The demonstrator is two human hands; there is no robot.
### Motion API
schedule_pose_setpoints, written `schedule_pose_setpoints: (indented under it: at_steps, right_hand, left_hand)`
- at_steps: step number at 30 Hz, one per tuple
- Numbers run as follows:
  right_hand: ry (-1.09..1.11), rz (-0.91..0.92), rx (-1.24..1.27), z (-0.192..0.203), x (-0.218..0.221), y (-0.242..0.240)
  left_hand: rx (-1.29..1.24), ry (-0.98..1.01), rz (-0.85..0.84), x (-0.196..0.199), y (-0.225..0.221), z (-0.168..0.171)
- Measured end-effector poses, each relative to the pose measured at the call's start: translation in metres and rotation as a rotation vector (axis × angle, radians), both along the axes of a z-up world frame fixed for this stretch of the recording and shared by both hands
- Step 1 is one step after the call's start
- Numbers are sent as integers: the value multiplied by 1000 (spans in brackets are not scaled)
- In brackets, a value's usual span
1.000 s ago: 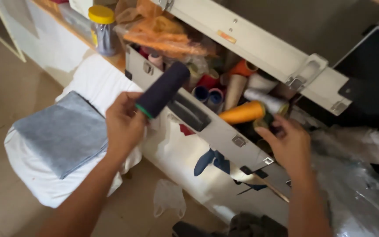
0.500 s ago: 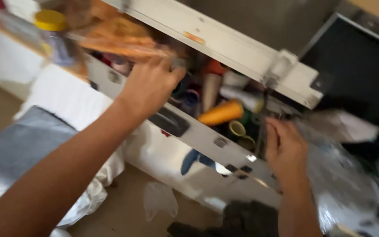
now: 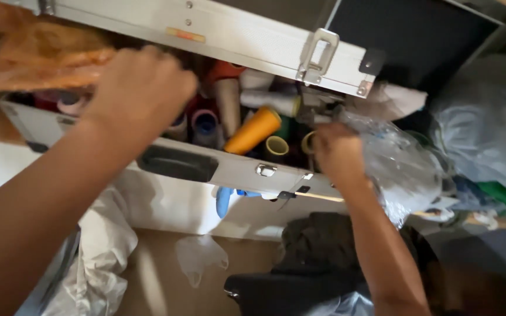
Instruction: Hand-sewing a green backpack and searching for thread in a toolbox
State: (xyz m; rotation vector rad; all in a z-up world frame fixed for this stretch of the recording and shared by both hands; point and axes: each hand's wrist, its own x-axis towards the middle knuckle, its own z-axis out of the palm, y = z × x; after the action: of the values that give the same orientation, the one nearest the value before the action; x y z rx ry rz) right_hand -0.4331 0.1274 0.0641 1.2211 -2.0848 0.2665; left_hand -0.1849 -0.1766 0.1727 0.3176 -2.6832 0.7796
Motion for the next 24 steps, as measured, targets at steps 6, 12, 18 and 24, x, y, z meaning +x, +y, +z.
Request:
schedule_pose_setpoints:
  at_steps: [6, 12, 18, 24]
  right_hand:
    - [21, 154, -701, -19, 63, 64]
    - [106, 132, -1055, -65, 99, 61]
    - [-160, 189, -892, -46, 107, 69]
    - [-536, -18, -244, 37, 91, 46]
  left_hand:
    - [-299, 499, -253, 16, -50, -50]
    - [-364, 377, -185, 8, -52, -55]
    - [-215, 47, 67, 1, -33, -21]
    - [52, -176, 76, -12, -15, 4]
